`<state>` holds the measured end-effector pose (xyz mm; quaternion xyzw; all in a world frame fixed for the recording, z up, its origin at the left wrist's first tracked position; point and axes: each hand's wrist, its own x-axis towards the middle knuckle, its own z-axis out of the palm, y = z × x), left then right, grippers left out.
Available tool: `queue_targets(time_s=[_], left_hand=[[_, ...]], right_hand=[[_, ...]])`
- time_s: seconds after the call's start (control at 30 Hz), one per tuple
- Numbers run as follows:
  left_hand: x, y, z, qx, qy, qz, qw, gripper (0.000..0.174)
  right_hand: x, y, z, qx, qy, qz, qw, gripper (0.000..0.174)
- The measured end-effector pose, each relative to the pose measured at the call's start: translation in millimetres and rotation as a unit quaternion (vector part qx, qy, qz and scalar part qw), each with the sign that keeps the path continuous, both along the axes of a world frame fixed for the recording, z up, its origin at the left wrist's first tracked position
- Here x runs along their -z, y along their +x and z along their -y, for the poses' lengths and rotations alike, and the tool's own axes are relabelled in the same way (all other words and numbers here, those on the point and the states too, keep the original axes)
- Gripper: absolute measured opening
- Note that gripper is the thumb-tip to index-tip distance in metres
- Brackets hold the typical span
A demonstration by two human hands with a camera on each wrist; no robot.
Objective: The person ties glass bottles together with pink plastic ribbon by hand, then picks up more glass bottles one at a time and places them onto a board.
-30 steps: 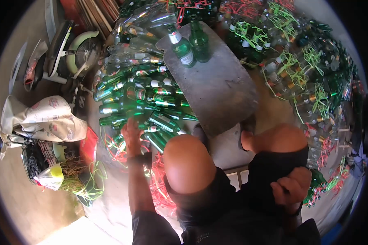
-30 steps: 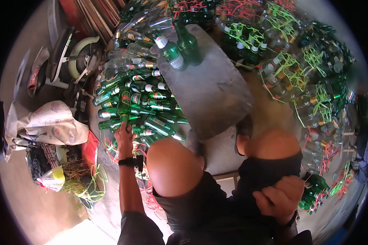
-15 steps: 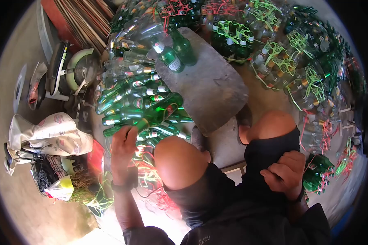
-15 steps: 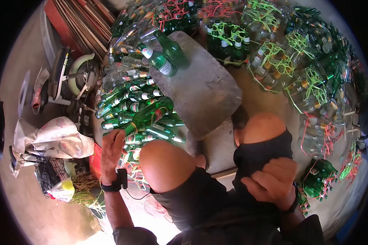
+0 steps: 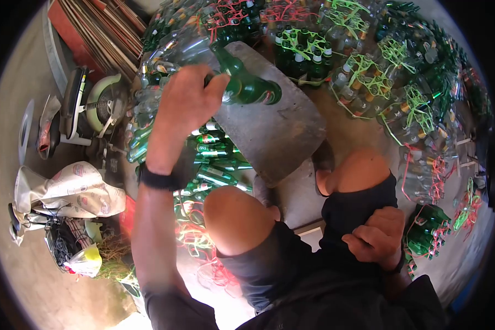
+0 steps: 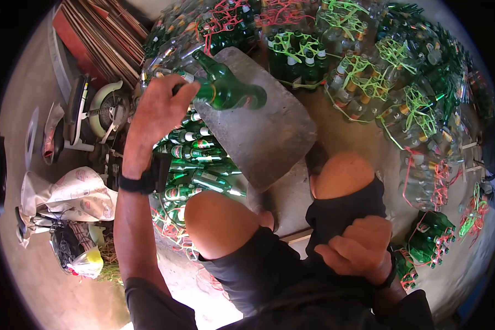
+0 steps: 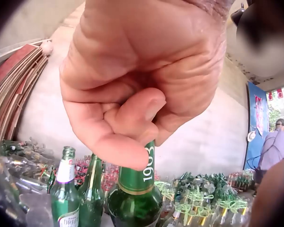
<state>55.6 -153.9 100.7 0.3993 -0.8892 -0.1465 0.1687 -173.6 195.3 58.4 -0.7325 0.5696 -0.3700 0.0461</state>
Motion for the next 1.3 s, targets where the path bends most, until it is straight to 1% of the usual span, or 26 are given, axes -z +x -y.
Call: queue_targets(time_s=[0.03, 0.07, 0.17, 0.2, 0.23, 0.27, 0.3, 0.37, 0.5, 0.63, 0.67, 0.7, 0.77, 1.0, 1.07, 1.3], left_hand=[[-2, -12, 6, -0.025, 0.041, -0.01, 0.999, 0.035], [-4, -24, 14, -0.023, 0.041, -0.01, 0.999, 0.035], [-1, -54, 39, -0.036, 0.02, 0.016, 0.999, 0.043], [0, -64, 44, -0.036, 0.021, 0.016, 0.999, 0.043], [1, -73, 49, -0.033, -0.008, 0.041, 0.999, 0.043], [3, -81, 53, -0.029, -0.036, 0.065, 0.997, 0.044], [7, -89, 59, -0.029, -0.036, 0.065, 0.997, 0.044], [15, -100, 68, -0.019, -0.103, 0.079, 0.991, 0.045], [22, -118, 77, -0.055, -0.085, 0.103, 0.989, 0.039], [36, -125, 89, -0.097, -0.072, 0.102, 0.987, 0.039], [38, -126, 91, -0.112, -0.06, 0.102, 0.987, 0.039], [40, -127, 94, -0.114, -0.059, 0.102, 0.986, 0.039], [43, -128, 102, -0.12, -0.02, 0.122, 0.985, 0.038], [54, -130, 107, -0.135, -0.002, 0.133, 0.982, 0.038], [54, -130, 104, -0.146, -0.015, 0.14, 0.979, 0.038], [60, -129, 115, -0.158, 0.009, 0.126, 0.979, 0.041]], right_hand=[[-1, 0, 0, 0.001, 0.0, 0.0, 1.0, 0.03], [-1, -1, -1, 0.005, 0.0, -0.001, 1.0, 0.03], [-2, -4, -3, 0.007, 0.004, 0.0, 1.0, 0.03], [-2, -5, -5, 0.005, 0.008, 0.002, 1.0, 0.029], [-3, -6, -7, 0.004, 0.008, 0.002, 1.0, 0.029], [-4, -7, -12, 0.012, 0.03, -0.005, 0.999, 0.027], [-5, -8, -15, 0.021, 0.053, -0.012, 0.998, 0.025], [-3, -12, -19, 0.015, 0.064, -0.004, 0.998, 0.025], [-5, -15, -18, 0.003, 0.08, 0.007, 0.997, 0.026], [-5, -18, -14, 0.001, 0.073, 0.012, 0.997, 0.027], [-6, -19, -9, -0.016, 0.059, 0.028, 0.998, 0.027], [-6, -21, -5, -0.033, 0.045, 0.045, 0.997, 0.028], [-7, -22, -4, -0.034, 0.044, 0.043, 0.997, 0.028], [-7, -23, -3, -0.031, 0.035, 0.056, 0.997, 0.028], [-8, -22, -3, -0.03, 0.035, 0.056, 0.997, 0.028], [-6, -22, -3, -0.023, 0.03, 0.06, 0.998, 0.027]])
